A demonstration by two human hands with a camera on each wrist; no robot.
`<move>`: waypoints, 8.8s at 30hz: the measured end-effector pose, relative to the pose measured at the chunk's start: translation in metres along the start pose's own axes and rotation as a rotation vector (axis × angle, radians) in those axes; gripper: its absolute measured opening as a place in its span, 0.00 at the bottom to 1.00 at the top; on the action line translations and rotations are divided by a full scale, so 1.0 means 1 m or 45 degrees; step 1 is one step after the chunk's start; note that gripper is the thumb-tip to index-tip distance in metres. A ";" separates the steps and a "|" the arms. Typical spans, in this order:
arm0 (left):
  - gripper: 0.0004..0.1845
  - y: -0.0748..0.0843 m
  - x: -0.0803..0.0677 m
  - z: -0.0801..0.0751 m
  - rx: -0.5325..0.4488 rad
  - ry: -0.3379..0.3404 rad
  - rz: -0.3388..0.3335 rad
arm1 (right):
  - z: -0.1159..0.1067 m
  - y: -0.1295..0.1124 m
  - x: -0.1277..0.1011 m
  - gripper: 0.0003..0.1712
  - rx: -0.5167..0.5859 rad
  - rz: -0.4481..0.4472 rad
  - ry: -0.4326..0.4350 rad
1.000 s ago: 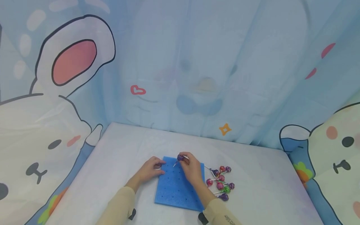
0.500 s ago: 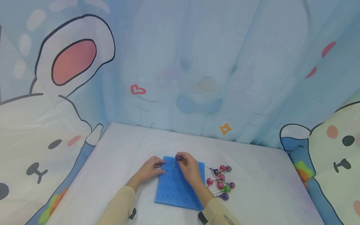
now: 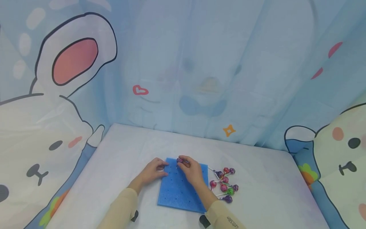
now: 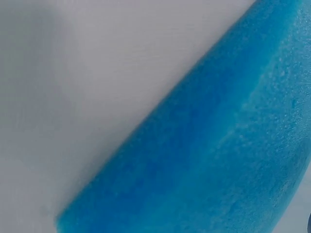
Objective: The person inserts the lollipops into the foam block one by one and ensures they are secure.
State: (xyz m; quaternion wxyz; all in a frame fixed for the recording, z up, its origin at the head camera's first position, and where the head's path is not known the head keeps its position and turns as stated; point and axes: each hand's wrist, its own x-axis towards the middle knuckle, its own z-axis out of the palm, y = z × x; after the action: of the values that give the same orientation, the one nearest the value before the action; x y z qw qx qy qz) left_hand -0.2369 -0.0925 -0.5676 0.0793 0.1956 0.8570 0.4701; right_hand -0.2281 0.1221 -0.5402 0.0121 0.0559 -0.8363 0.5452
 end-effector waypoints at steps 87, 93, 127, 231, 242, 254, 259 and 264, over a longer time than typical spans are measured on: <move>0.22 0.005 -0.001 -0.003 -0.020 -0.040 0.001 | -0.173 0.072 -0.077 0.25 -0.662 0.415 0.161; 0.22 0.003 -0.001 -0.003 -0.020 -0.031 -0.011 | -0.181 0.084 -0.080 0.25 -0.797 0.404 0.087; 0.22 0.003 0.000 -0.002 -0.020 -0.025 -0.044 | -0.186 0.080 -0.068 0.30 -0.233 0.496 0.202; 0.22 0.000 0.001 -0.002 -0.007 -0.036 -0.023 | -0.029 -0.001 -0.007 0.18 -0.217 0.060 -0.045; 0.23 0.000 0.001 -0.003 0.003 -0.034 -0.028 | -0.031 0.002 -0.007 0.22 -0.184 0.106 -0.034; 0.22 -0.001 0.001 -0.002 -0.001 -0.017 -0.033 | -0.051 0.003 -0.009 0.21 -0.069 0.138 0.091; 0.22 -0.001 0.001 -0.002 -0.031 -0.008 0.003 | -0.066 0.003 -0.015 0.22 -0.078 0.156 0.122; 0.22 -0.001 0.001 -0.002 -0.034 -0.006 0.015 | -0.081 0.007 -0.019 0.24 -0.068 0.190 0.136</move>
State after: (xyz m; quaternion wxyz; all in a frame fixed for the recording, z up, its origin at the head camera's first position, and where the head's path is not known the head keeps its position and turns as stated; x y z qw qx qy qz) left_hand -0.2389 -0.0943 -0.5677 0.0812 0.2008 0.8493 0.4814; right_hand -0.2130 0.2006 -0.5152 0.0174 -0.0360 -0.8505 0.5245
